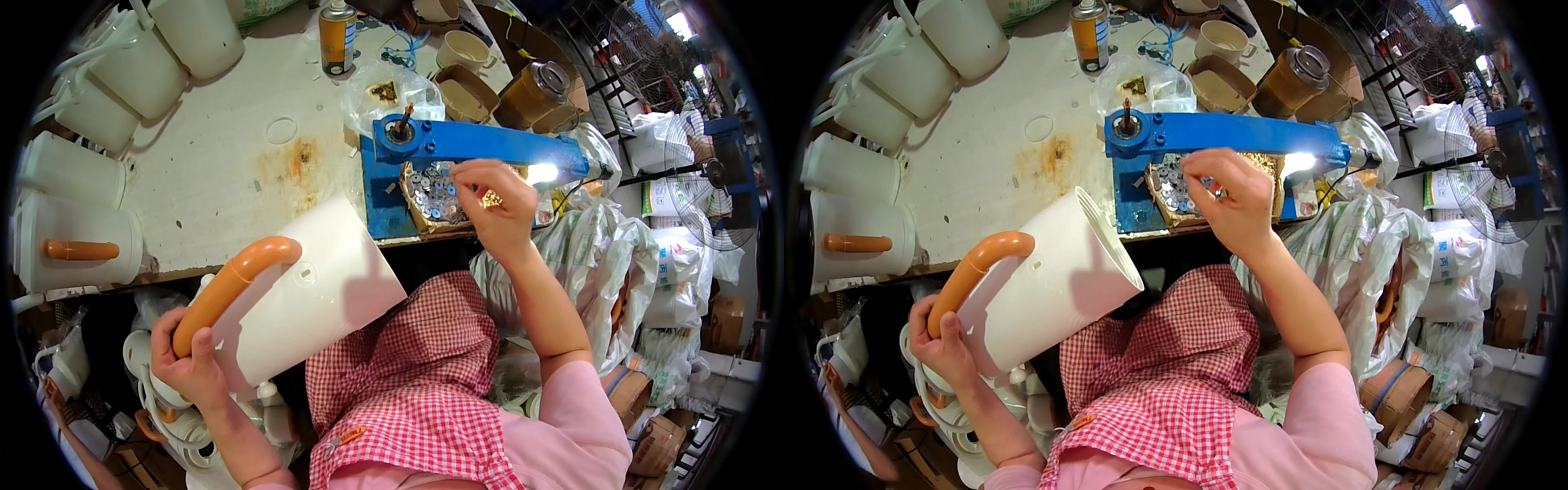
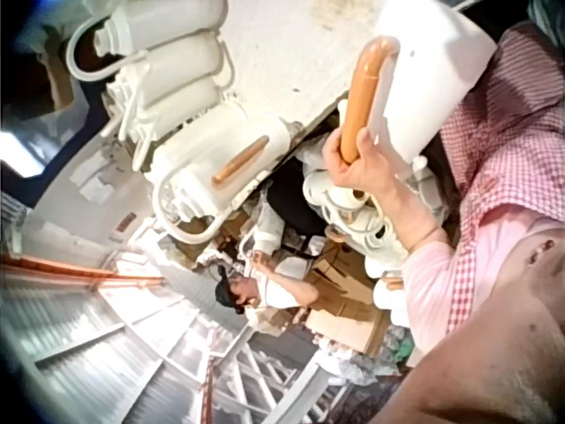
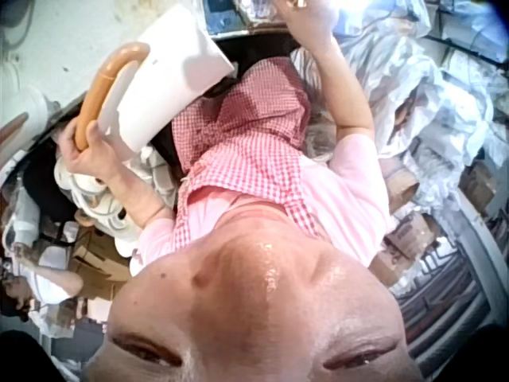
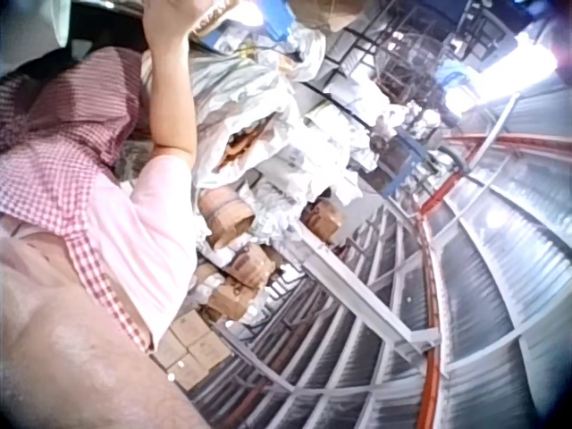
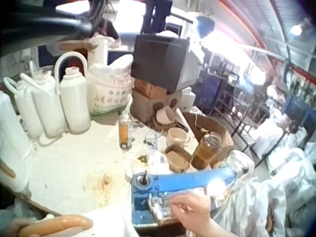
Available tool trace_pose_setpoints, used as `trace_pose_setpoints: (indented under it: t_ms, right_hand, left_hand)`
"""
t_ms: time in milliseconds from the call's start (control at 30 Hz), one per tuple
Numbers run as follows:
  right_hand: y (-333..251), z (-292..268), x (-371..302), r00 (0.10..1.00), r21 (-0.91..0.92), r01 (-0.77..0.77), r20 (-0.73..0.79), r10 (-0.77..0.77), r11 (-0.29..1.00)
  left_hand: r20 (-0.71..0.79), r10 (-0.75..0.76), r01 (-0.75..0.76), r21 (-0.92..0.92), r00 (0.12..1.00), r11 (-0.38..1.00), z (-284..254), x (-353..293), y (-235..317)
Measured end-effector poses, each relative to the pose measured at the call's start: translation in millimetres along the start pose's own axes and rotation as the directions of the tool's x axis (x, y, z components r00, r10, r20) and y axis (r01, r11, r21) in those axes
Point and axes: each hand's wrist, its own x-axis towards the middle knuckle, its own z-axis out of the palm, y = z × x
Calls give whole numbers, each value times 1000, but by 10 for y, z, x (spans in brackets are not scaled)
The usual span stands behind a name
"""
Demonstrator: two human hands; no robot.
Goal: The person assembles white thermal bottles by picking up bottle shells, attaching orange handles, and inserting small metal components using a blue mechanical press at a workstation.
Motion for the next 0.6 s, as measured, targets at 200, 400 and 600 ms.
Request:
trace_pose_setpoints:
  t_ms: [200, 400, 600]
  right_hand:
    - [-241, 142, 794, 946, 80, 239, -244, -213, 968]
    - [-133, 199, 911, 809, -244, 545, -99, -580, 802]
    - [-113, 191, 888, 793, -302, 572, -33, -608, 763]
  left_hand:
    - [-8, 3, -4, -5, 1000, 1000, 37, -2, -14]
    - [-4, -5, 5, -23, 1000, 1000, 20, -29, 13]
    - [3, 16, -16, -37, 1000, 999, 42, -11, 66]
